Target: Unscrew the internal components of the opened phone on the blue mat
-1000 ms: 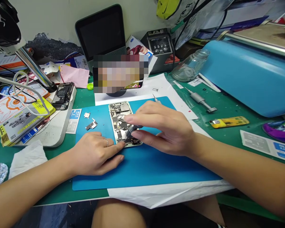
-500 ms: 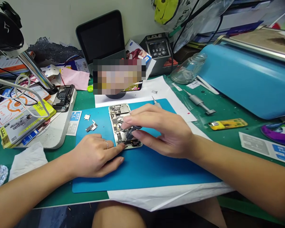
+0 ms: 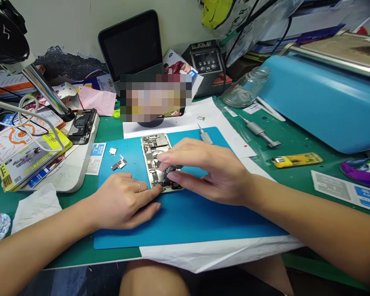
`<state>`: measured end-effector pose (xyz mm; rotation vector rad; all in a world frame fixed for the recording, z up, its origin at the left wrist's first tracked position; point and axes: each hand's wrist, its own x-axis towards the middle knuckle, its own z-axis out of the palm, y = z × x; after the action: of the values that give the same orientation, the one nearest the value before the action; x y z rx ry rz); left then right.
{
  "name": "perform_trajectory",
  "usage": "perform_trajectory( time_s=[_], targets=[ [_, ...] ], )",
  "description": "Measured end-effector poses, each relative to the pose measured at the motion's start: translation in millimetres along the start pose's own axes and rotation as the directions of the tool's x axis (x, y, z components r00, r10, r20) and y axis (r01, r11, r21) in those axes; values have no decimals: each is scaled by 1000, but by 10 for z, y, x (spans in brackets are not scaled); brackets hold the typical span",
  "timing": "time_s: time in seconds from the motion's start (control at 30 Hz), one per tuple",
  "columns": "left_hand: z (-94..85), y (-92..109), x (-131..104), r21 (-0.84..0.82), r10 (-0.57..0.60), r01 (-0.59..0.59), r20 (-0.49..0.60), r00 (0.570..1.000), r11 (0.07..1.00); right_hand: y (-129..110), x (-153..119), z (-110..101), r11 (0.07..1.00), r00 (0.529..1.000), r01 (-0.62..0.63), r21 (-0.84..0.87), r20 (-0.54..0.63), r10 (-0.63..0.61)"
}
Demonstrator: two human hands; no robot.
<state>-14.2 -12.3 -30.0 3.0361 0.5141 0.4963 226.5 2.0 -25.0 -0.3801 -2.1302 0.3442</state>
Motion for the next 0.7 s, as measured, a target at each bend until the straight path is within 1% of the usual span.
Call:
perform_trajectory(
  time_s=[0.37, 0.7],
  targets=[
    [0, -5, -11, 1, 2, -2, 0, 1000, 1000, 29, -35, 5, 1000, 1000, -6, -3, -3, 6],
    [-13, 1, 5, 9, 7, -7, -8, 1000, 1000, 28, -40, -7, 1000, 1000, 7, -7, 24, -7]
  ],
)
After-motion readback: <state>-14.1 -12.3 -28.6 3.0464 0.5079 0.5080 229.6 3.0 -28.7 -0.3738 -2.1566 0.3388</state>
